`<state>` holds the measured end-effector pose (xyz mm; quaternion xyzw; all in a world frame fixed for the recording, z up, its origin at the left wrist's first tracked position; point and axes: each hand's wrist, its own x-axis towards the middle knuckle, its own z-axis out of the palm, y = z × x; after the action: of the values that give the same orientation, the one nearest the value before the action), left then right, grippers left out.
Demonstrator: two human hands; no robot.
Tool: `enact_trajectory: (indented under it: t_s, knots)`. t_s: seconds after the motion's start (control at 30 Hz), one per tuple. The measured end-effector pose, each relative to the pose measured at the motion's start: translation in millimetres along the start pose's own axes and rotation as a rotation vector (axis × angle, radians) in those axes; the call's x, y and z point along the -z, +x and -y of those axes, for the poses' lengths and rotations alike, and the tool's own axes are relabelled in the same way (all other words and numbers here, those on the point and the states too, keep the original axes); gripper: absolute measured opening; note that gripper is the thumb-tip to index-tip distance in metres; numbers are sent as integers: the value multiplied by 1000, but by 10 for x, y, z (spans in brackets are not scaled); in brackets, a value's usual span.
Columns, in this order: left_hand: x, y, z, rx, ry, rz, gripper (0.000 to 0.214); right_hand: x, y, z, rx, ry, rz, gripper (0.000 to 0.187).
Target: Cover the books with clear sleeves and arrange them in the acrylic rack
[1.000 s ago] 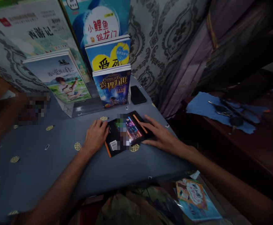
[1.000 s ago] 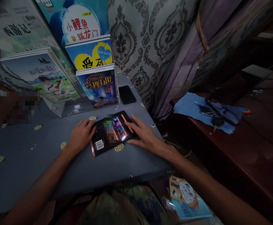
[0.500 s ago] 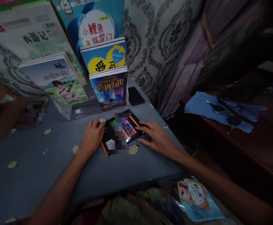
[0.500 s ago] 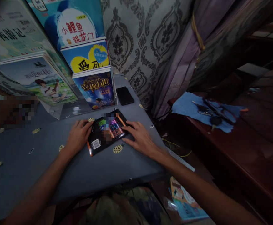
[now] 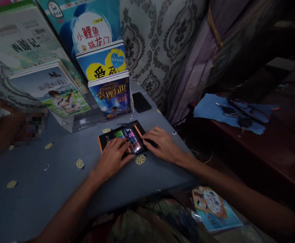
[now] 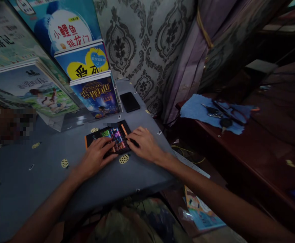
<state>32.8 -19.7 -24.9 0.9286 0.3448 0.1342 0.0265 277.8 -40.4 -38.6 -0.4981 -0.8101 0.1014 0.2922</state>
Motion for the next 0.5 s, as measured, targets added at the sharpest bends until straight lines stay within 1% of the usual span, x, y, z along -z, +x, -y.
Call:
enact_trajectory:
  t_s: [0.07,0.13,0.27,0.37,0.5]
  knots:
    - [8,0,-62,-22,37,31,45,-38,125,6,39,14,52,27]
    - [8,1,-83,-34,75,48,46,-102,274,0,79,27,103,29]
    - [-33,0,-75,-60,150,39,43,-261,546,-79,68,33,127,33]
    - [-100,-16,-82,-83,225,11,45,-361,657,-206,52,54,93,34]
    - [-195,-50,-134,-133,356,-1,46,-439,691,-381,70,108,24,35]
